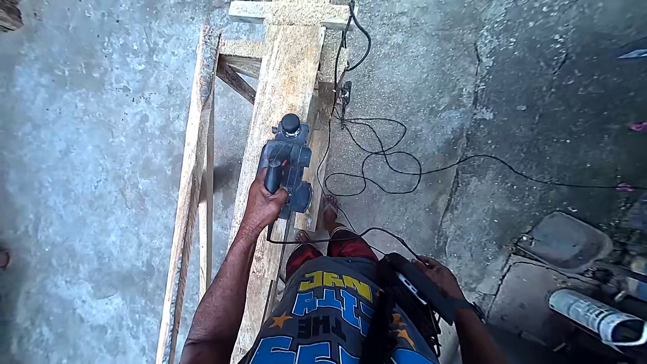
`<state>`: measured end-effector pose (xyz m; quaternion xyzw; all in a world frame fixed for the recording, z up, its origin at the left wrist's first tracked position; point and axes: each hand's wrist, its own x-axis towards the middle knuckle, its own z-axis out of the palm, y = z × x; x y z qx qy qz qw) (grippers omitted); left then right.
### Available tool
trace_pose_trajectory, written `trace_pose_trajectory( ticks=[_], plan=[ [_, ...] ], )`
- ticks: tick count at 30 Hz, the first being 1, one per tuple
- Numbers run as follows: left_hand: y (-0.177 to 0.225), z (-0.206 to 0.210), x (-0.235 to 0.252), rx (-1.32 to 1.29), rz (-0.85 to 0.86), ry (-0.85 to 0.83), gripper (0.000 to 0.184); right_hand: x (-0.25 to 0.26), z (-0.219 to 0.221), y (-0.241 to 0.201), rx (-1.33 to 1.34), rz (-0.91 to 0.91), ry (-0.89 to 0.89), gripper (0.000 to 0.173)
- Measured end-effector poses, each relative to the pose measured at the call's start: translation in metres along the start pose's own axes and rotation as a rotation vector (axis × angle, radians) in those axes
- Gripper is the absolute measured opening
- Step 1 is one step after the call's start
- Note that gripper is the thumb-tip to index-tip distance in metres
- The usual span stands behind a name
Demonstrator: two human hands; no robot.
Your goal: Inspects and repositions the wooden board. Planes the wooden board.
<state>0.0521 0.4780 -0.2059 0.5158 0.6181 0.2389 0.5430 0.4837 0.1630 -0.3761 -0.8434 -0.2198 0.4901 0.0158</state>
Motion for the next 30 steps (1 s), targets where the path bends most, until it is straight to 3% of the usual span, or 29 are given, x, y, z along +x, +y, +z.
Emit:
trace_pose_trajectory(
  ticks=[19, 30],
  plan=[
    [0.042, 0.003, 0.079, 0.033, 0.046, -0.017, 0.039, 0.03, -0.031, -0.049, 0.026, -0.004, -0.035, 0.04],
    [0.061, -0.003, 0.137, -0.005, 0.085, -0.036, 0.042, 0.036, -0.037, -0.062, 0.098, -0.111, -0.013, 0.047]
  ],
)
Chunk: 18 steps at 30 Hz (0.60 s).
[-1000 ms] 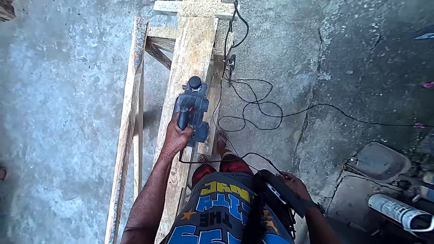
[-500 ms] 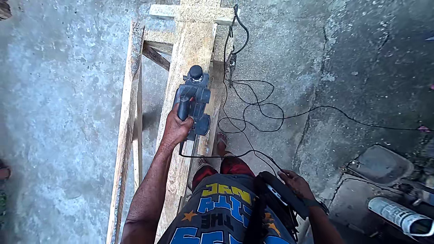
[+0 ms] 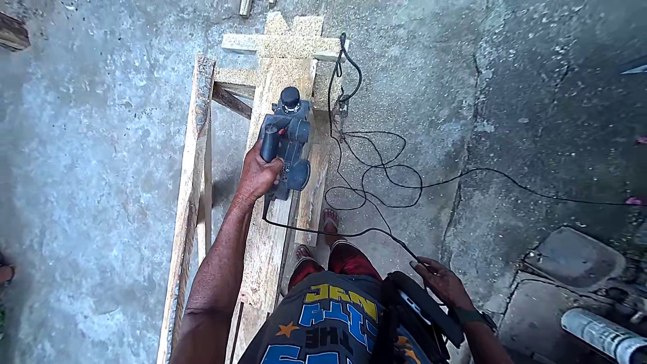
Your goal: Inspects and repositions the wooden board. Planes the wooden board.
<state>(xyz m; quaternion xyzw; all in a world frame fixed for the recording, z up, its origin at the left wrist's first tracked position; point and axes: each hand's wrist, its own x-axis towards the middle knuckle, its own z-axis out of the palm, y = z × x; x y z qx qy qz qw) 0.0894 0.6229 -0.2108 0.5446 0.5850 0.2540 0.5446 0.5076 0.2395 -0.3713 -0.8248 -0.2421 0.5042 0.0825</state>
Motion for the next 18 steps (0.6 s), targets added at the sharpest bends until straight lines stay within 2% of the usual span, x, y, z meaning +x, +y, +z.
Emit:
trace_pose_trajectory(
  ticks=[3, 5, 8, 11, 14, 16, 18],
  plan=[
    [0.011, 0.006, 0.041, -0.111, 0.075, 0.063, 0.041, -0.003, -0.008, -0.015, 0.077, -0.027, -0.027, 0.058],
    [0.029, 0.007, 0.061, -0.141, 0.125, 0.112, 0.04, -0.003, -0.012, -0.02, 0.16, -0.013, -0.112, 0.066],
    [0.068, 0.0, 0.055, -0.151, 0.139, 0.188, 0.037, 0.004, -0.008, -0.012, 0.306, 0.0, -0.299, 0.069],
    [0.098, -0.021, 0.01, -0.129, 0.151, 0.182, 0.037, 0.012, 0.01, -0.011, 0.437, -0.019, -0.46, 0.088],
    [0.105, -0.042, -0.057, -0.037, 0.167, 0.174, 0.041, 0.019, 0.042, -0.033, 0.412, 0.047, -0.499, 0.083],
    [0.1, -0.056, -0.105, -0.027, 0.162, 0.156, 0.042, 0.026, 0.059, -0.058, 0.206, -0.015, -0.511, 0.067],
    [0.088, -0.066, -0.148, -0.073, 0.161, 0.165, 0.043, 0.023, 0.068, -0.097, -0.101, -0.265, -0.48, 0.071]
  ],
)
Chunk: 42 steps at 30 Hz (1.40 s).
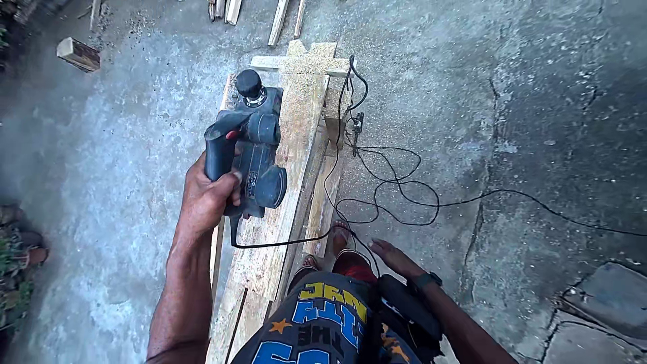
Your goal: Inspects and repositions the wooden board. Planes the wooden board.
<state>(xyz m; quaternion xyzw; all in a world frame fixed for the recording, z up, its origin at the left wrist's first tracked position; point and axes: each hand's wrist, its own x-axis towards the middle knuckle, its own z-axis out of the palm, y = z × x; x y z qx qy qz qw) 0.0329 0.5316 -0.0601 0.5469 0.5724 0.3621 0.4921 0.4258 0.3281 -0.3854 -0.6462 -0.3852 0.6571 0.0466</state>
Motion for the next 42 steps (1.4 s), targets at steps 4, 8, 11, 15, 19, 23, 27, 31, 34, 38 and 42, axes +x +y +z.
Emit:
trace_pose_trajectory(
  ticks=[4, 8, 11, 15, 19, 23, 27, 31, 34, 38, 42],
  plan=[
    [-0.02, -0.027, -0.078, -0.11, 0.017, 0.069, 0.041, 0.009, 0.017, -0.12, -0.468, -0.453, 0.185, 0.086],
    [-0.044, -0.046, -0.149, -0.181, 0.007, 0.166, 0.041, 0.037, 0.06, -0.21, -0.64, -0.804, 0.401, 0.073],
    [-0.064, -0.061, -0.195, -0.209, 0.001, 0.222, 0.043, 0.067, 0.093, -0.246, -0.796, -0.906, 0.491, 0.07],
    [-0.093, -0.075, -0.244, -0.231, -0.024, 0.289, 0.043, 0.085, 0.137, -0.234, -0.883, -0.847, 0.533, 0.068],
    [-0.122, -0.08, -0.281, -0.225, -0.077, 0.314, 0.044, 0.033, 0.194, -0.18, -0.836, -0.88, 0.506, 0.061],
    [-0.145, -0.075, -0.299, -0.215, -0.119, 0.289, 0.045, -0.041, 0.261, -0.098, -0.478, -0.657, 0.36, 0.067],
    [-0.16, -0.067, -0.314, -0.189, -0.169, 0.197, 0.045, -0.064, 0.303, -0.055, -0.407, -0.243, -0.067, 0.094],
    [-0.173, -0.056, -0.321, -0.18, -0.19, 0.113, 0.045, -0.042, 0.345, -0.036, -0.525, -0.369, -0.111, 0.106],
    [-0.181, -0.051, -0.329, -0.137, -0.186, 0.044, 0.043, -0.038, 0.368, -0.034, -0.75, -0.459, -0.284, 0.088],
    [-0.187, -0.05, -0.334, -0.103, -0.198, -0.026, 0.042, -0.039, 0.397, -0.014, -0.949, -0.456, -0.653, 0.051],
    [-0.198, -0.045, -0.335, -0.06, -0.222, -0.076, 0.043, -0.053, 0.388, -0.003, -1.084, -0.2, -0.701, 0.047]
  ],
)
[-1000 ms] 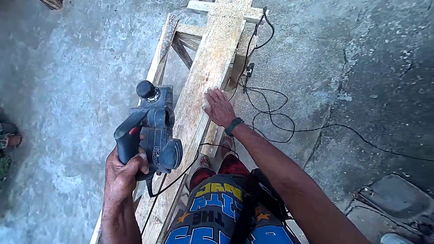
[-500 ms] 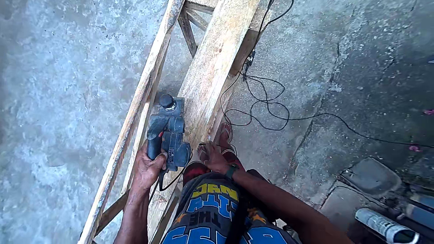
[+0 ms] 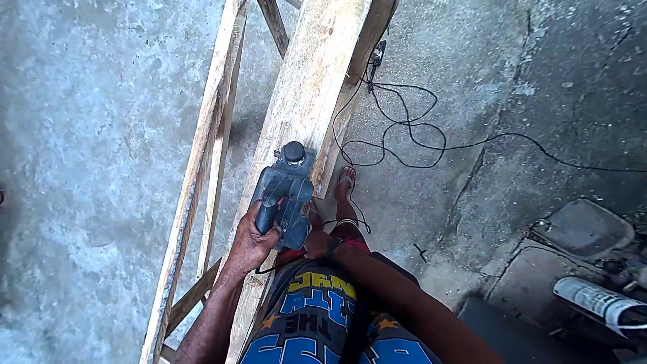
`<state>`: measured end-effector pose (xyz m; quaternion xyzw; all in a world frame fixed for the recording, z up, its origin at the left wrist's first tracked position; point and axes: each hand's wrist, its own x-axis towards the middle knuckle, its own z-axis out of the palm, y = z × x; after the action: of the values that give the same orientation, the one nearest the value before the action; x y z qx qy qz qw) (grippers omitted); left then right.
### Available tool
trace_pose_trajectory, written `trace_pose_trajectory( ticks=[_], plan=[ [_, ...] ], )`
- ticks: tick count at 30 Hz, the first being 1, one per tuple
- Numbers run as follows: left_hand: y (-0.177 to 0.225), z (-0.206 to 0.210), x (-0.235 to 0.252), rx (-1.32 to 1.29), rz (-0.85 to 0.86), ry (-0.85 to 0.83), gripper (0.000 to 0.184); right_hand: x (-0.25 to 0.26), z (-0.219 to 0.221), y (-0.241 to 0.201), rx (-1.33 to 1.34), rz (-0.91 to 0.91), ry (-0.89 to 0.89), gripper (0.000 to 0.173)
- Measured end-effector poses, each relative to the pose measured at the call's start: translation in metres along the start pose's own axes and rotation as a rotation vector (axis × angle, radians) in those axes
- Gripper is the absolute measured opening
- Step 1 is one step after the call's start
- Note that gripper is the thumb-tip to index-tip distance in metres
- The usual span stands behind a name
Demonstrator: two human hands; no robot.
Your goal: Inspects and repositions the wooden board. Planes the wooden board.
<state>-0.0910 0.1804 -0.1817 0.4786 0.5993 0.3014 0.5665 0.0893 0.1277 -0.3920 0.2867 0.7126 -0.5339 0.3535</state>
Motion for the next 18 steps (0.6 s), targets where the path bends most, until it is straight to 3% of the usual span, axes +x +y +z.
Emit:
trace_pose_trajectory(
  ticks=[3, 8, 18],
  plan=[
    [-0.005, 0.008, 0.011, -0.015, -0.021, -0.023, 0.041, -0.021, -0.006, 0.021, -0.013, 0.13, -0.018, 0.042],
    [-0.009, 0.022, 0.031, -0.016, -0.046, -0.025, 0.039, -0.051, 0.003, 0.063, 0.018, 0.314, -0.103, 0.052],
    [0.009, 0.039, 0.083, 0.061, -0.02, -0.018, 0.036, -0.053, -0.003, 0.111, 0.113, 0.3, -0.071, 0.042]
  ],
)
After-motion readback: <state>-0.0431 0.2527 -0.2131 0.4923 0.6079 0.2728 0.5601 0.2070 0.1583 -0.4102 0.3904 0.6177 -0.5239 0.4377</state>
